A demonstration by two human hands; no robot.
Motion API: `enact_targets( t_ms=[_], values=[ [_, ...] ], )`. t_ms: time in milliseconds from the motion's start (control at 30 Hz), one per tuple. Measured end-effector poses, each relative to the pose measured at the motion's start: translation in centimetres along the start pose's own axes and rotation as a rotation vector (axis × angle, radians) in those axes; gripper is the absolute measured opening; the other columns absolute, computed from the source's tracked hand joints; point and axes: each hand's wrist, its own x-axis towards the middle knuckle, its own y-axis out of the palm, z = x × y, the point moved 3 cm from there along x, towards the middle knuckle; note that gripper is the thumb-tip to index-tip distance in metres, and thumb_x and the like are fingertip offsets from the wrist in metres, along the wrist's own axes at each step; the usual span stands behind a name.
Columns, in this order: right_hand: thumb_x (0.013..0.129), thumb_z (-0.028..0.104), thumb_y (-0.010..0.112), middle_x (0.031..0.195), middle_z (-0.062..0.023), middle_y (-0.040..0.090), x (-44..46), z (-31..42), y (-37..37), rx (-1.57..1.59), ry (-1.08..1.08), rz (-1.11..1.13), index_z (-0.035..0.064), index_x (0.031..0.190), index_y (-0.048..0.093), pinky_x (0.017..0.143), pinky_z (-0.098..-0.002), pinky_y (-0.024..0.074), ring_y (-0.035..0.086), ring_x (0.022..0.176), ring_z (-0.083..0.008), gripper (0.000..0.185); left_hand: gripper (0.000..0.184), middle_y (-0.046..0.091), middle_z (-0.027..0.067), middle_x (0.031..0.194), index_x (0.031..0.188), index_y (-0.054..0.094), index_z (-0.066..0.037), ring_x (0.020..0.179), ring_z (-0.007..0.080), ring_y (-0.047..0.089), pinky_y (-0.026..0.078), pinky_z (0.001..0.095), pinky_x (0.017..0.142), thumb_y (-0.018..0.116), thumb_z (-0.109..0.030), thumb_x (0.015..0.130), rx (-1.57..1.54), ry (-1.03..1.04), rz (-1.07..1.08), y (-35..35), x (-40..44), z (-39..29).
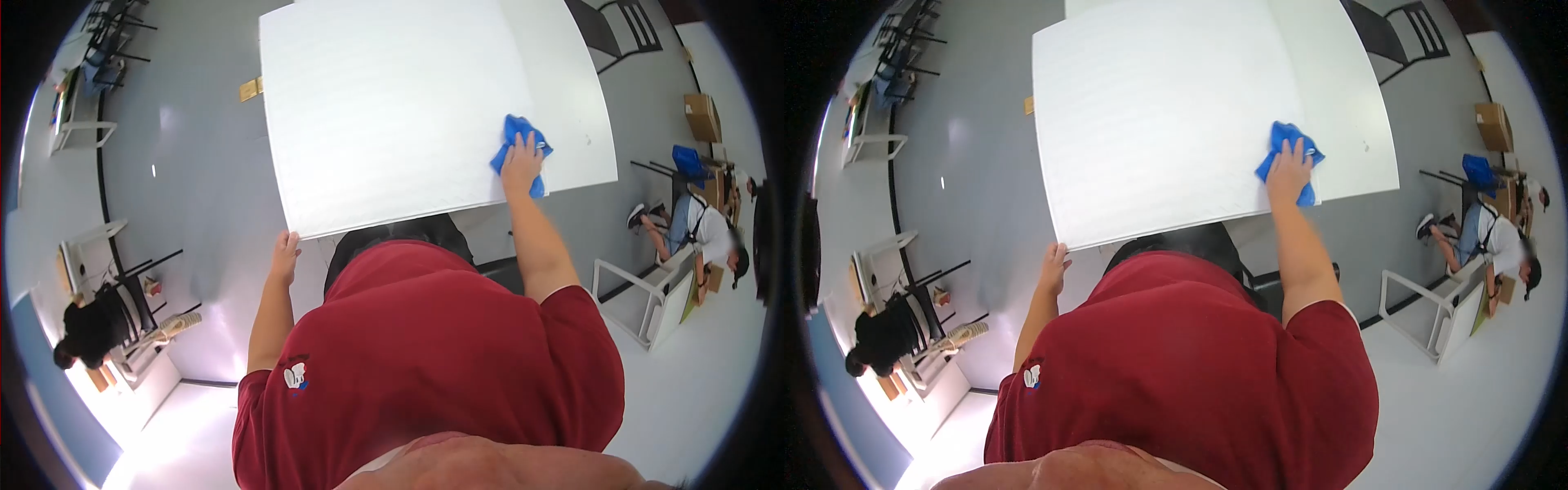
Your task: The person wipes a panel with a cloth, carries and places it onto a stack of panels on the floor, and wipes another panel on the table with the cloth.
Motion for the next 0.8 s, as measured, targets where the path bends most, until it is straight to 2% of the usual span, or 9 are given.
enact_targets(
  t_ms=[133,200,267,300,333,400,500,700,800],
  values=[
    [0.079,0.018,0.054,0.125,-0.0137,0.052,-1.3,12.5,-3.0,0.184,-0.332,0.128,0.0137,0.110,0.059,0.083,-0.0465,0.0431,0.048,0.107,-0.0386,0.032,0.034,0.052,0.0043,0.107,0.109,0.050,-0.007,0.102,0.0172,0.047,0.040,0.0377,0.087,0.048,-0.036,0.091,-0.052,0.012,-0.050,0.3,-0.7,-0.5],
    [0.080,0.024,0.052,0.129,-0.0112,0.049,-3.3,19.5,-3.5,0.192,-0.496,0.250,0.0200,0.112,0.058,0.076,-0.0511,0.0434,0.046,0.110,-0.0374,0.033,0.033,0.051,0.0034,0.104,0.105,0.050,-0.008,0.099,0.0168,0.047,0.040,0.0379,0.086,0.049,-0.037,0.090,-0.050,0.022,-0.051,0.2,0.2,0.6],
    [0.079,0.029,0.057,0.136,-0.0113,0.041,-4.9,23.7,-5.5,0.432,-0.680,0.267,0.0218,0.116,0.056,0.082,-0.0547,0.0406,0.039,0.120,-0.0402,0.037,0.034,0.050,0.0036,0.103,0.105,0.050,-0.009,0.099,0.0171,0.046,0.040,0.0389,0.086,0.050,-0.039,0.089,-0.069,0.039,-0.035,0.3,0.3,0.7],
    [0.079,0.028,0.059,0.137,-0.0111,0.039,-5.3,25.0,-6.7,0.481,-0.777,0.381,0.0212,0.118,0.055,0.087,-0.0550,0.0376,0.036,0.124,-0.0387,0.040,0.036,0.050,0.0043,0.106,0.107,0.049,-0.009,0.103,0.0178,0.046,0.040,0.0391,0.087,0.050,-0.040,0.089,-0.065,0.014,-0.003,0.0,0.4,0.8],
    [0.080,0.027,0.060,0.138,-0.0100,0.038,-6.1,25.5,-6.6,0.563,-0.868,0.336,0.0223,0.120,0.054,0.091,-0.0536,0.0353,0.035,0.126,-0.0363,0.041,0.037,0.049,0.0051,0.108,0.110,0.048,-0.010,0.106,0.0186,0.046,0.040,0.0393,0.088,0.050,-0.041,0.090,-0.061,-0.007,0.026,0.0,0.6,0.7],
    [0.080,0.027,0.061,0.141,-0.0086,0.036,-6.2,24.8,-6.2,0.553,-0.936,0.329,0.0243,0.122,0.053,0.093,-0.0533,0.0338,0.034,0.126,-0.0351,0.042,0.038,0.049,0.0057,0.109,0.109,0.048,-0.010,0.107,0.0194,0.046,0.039,0.0396,0.089,0.050,-0.042,0.089,-0.057,-0.005,0.013,-0.2,0.7,0.8],
    [0.082,0.031,0.059,0.142,-0.0076,0.034,-3.5,19.5,-5.8,0.291,-0.625,0.439,0.0265,0.124,0.050,0.096,-0.0540,0.0322,0.032,0.128,-0.0341,0.044,0.037,0.049,0.0056,0.108,0.108,0.048,-0.009,0.106,0.0195,0.046,0.039,0.0398,0.088,0.049,-0.041,0.089,-0.060,0.027,0.023,0.0,1.1,0.7],
    [0.084,0.043,0.054,0.147,-0.0065,0.027,-3.3,1.0,-3.3,-0.067,0.102,0.261,0.0333,0.134,0.041,0.092,-0.0655,0.0305,0.026,0.130,-0.0379,0.052,0.035,0.051,0.0071,0.112,0.111,0.048,-0.008,0.106,0.0214,0.047,0.040,0.0420,0.088,0.048,-0.036,0.091,-0.166,-0.016,0.020,0.5,0.3,0.2],
    [0.086,0.038,0.054,0.142,-0.0148,0.032,-3.7,-4.2,-3.7,0.050,0.354,0.236,0.0271,0.133,0.044,0.096,-0.0562,0.0332,0.034,0.124,-0.0401,0.049,0.038,0.050,0.0079,0.116,0.117,0.047,-0.007,0.109,0.0233,0.047,0.040,0.0437,0.089,0.047,-0.035,0.091,-0.239,-0.071,-0.002,0.8,0.6,-0.5]
  ],
)
